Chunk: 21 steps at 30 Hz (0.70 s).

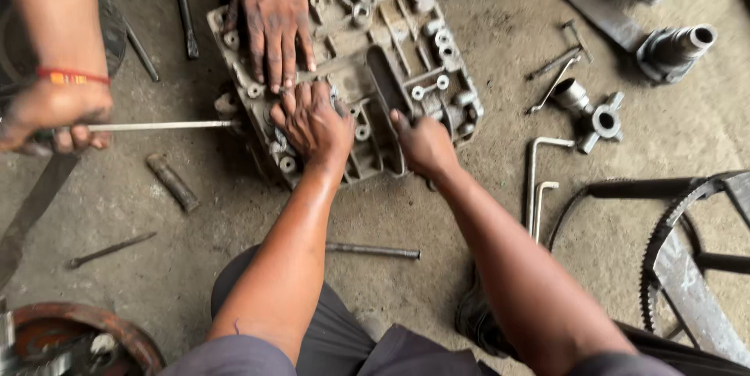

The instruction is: The person scrubs the surface of a metal engine block with a wire brush and wipes it with a cloth. The person removes debris from between the cooling fins while another person holds a tool against the casing.

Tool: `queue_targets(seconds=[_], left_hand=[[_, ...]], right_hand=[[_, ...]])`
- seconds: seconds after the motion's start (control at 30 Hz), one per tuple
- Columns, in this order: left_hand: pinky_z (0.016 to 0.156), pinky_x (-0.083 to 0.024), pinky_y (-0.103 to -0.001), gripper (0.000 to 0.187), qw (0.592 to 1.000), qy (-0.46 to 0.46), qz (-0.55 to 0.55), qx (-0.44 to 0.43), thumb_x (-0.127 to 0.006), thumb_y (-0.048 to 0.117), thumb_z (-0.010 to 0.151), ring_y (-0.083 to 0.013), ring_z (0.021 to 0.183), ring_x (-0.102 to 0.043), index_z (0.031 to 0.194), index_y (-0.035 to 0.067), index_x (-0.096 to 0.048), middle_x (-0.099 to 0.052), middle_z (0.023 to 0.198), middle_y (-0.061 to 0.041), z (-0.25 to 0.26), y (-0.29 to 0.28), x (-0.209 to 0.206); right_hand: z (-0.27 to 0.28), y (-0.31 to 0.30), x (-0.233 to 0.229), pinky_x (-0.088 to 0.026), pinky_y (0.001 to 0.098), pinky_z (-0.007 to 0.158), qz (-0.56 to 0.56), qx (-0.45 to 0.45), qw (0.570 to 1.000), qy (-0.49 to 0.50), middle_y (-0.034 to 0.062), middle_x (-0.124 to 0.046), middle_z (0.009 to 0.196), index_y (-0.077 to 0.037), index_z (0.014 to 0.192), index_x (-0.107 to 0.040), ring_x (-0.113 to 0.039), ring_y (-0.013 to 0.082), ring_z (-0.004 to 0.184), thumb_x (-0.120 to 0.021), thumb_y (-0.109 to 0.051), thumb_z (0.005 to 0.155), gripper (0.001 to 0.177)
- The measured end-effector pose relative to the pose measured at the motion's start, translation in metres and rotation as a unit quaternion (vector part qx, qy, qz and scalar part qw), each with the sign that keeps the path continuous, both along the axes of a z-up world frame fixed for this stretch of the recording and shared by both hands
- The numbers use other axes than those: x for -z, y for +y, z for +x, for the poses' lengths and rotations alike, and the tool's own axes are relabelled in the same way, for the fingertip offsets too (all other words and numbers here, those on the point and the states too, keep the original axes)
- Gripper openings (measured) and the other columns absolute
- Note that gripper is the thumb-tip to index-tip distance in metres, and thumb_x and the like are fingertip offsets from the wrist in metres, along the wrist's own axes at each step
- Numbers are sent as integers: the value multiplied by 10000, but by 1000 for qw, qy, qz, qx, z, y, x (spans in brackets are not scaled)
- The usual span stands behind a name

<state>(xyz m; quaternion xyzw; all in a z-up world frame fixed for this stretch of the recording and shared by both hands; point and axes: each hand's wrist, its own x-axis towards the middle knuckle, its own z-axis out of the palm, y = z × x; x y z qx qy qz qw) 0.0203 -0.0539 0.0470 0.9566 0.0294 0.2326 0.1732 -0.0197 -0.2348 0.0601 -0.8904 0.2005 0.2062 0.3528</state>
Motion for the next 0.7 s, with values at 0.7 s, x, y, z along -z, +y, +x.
queue_targets(seconds=[0.7], left_hand=[[915, -433, -492, 159, 994, 46, -79, 54, -705, 48, 863, -327, 1060, -560, 952, 23, -575, -624, 1039, -198, 6, 1, 20]], right_hand=[[-146, -27, 67, -551, 420, 568, -26, 35, 999, -30, 139, -702, 726, -4, 1092, -686, -672, 228, 593, -511, -472, 1012, 506]])
